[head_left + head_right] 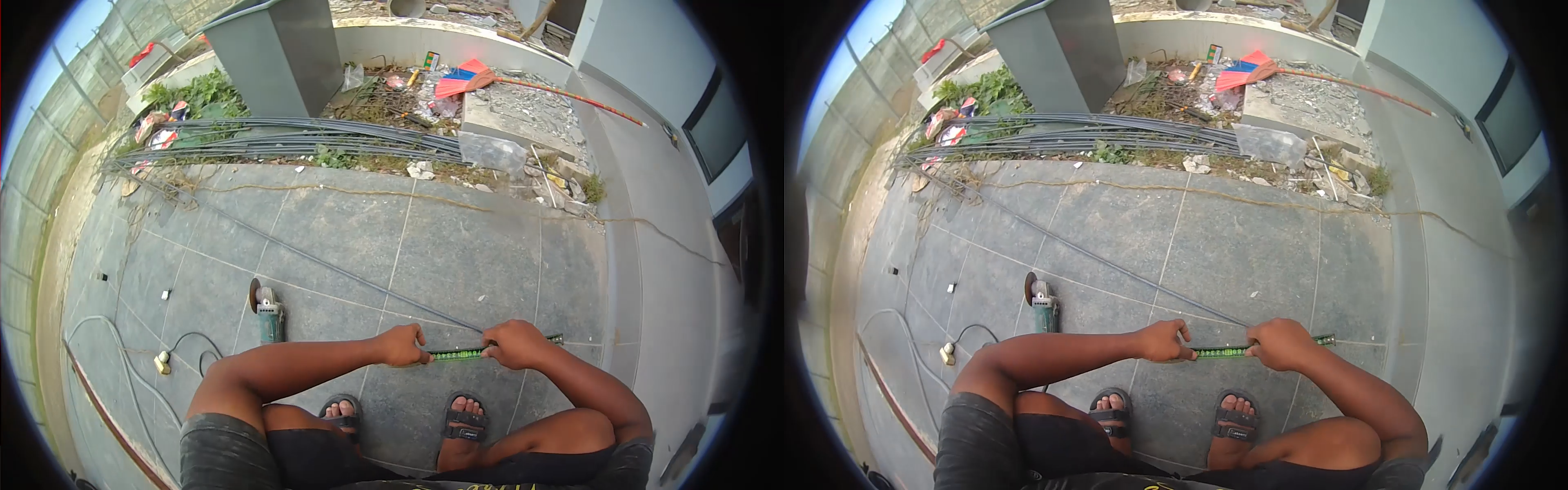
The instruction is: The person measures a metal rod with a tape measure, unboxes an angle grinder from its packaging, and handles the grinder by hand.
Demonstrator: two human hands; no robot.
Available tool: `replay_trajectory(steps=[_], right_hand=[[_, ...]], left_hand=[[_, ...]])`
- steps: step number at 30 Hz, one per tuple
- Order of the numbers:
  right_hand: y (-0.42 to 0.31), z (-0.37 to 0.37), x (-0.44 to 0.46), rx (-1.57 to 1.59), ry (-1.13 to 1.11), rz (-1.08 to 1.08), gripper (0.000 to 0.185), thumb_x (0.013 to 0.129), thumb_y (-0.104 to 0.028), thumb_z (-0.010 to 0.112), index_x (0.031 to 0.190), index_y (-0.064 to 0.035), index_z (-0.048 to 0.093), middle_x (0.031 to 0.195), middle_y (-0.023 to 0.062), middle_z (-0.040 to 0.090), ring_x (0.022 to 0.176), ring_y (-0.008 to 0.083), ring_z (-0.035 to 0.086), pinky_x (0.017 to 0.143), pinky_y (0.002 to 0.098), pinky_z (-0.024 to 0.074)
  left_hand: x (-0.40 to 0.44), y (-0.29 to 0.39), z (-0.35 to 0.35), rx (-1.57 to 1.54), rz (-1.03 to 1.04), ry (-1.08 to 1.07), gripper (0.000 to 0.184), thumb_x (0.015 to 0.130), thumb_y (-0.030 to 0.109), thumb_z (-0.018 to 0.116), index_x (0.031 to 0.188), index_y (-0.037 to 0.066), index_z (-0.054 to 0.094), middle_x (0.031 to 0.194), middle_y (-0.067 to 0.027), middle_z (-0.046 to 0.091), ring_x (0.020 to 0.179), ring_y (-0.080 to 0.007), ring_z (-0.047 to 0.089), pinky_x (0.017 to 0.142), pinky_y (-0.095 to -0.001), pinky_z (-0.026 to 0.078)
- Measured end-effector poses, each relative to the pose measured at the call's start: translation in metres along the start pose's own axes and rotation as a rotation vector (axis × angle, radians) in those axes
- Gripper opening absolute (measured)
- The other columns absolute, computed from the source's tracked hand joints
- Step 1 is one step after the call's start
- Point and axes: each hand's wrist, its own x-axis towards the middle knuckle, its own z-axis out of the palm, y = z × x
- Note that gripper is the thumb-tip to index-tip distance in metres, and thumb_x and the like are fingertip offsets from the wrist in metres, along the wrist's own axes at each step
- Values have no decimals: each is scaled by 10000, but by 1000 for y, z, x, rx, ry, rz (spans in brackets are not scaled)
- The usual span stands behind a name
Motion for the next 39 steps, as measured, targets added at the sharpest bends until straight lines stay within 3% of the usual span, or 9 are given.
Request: replay_trajectory(steps=[4, 10, 13, 15, 23, 32, 35, 38, 39], right_hand=[[-9, 16, 2, 107, 68, -79, 174, 842, -249, 722, 903, -86, 717, 847, 159, 695, 811, 371, 666, 739, 469, 509], [-38, 14, 9, -7, 218, -131, 199, 750, -153, 791, 837, -9, 685, 777, 166, 679, 716, 352, 668, 698, 437, 508], [-21, -4, 15, 17, 100, -119, 257, 721, -170, 785, 881, 14, 704, 805, 188, 696, 740, 339, 692, 708, 402, 531], [-31, -19, 18, -108, -59, -157, 218, 946, -140, 630, 1098, 13, 657, 895, 138, 704, 833, 236, 680, 763, 350, 534], [-77, -16, 63, 147, -4, -328, 191, 967, -134, 614, 1043, 32, 672, 868, 128, 702, 766, 203, 672, 739, 321, 531], [-129, 10, 160, 101, -428, -635, 203, 984, -118, 545, 1032, 34, 670, 858, 128, 686, 722, 194, 665, 700, 327, 534], [-137, 56, 199, -18, -748, -608, 191, 979, -68, 511, 1049, 66, 628, 835, 146, 676, 722, 216, 673, 686, 328, 568], [-131, 96, 224, -433, -954, -720, 185, 953, -87, 584, 1092, 27, 628, 932, 172, 688, 765, 262, 697, 687, 349, 597], [-132, 98, 223, -581, -872, -786, 311, 844, -170, 715, 1076, 31, 666, 948, 210, 700, 870, 295, 702, 760, 379, 571]], left_hand=[[0, 6, 6, -105, 38, -12, 604, 755, 356, 824, 1138, -22, 549, 854, -164, 696, 843, -268, 689, 709, -367, 522], [2, 28, 11, 16, 81, -52, 491, 662, 404, 906, 775, -28, 701, 814, -154, 716, 862, -239, 701, 730, -390, 531], [18, 17, 12, -2, 32, -51, 581, 637, 439, 910, 954, -16, 740, 954, -148, 732, 894, -265, 703, 751, -396, 548], [28, 8, 12, -36, -44, 22, 591, 632, 445, 910, 980, -2, 743, 985, -141, 730, 896, -274, 702, 757, -398, 560], [-18, -2, -10, -165, -121, 55, 644, 645, 426, 879, 1073, -3, 663, 1053, -146, 704, 965, -285, 682, 793, -438, 587], [-102, -21, -4, -450, -267, 356, 713, 704, 376, 819, 1213, -26, 524, 1080, -176, 684, 1001, -304, 671, 821, -437, 567], [-133, -23, 5, -554, -319, 467, 739, 723, 359, 799, 1260, -34, 478, 1089, -185, 677, 1013, -310, 668, 830, -437, 560], [-161, -34, 10, -671, -380, 607, 766, 743, 342, 779, 1307, -42, 432, 1098, -195, 670, 1025, -316, 664, 839, -437, 553], [-169, -31, 15, -702, -401, 633, 775, 749, 337, 772, 1323, -44, 416, 1101, -198, 668, 1030, -318, 663, 842, -436, 551]])
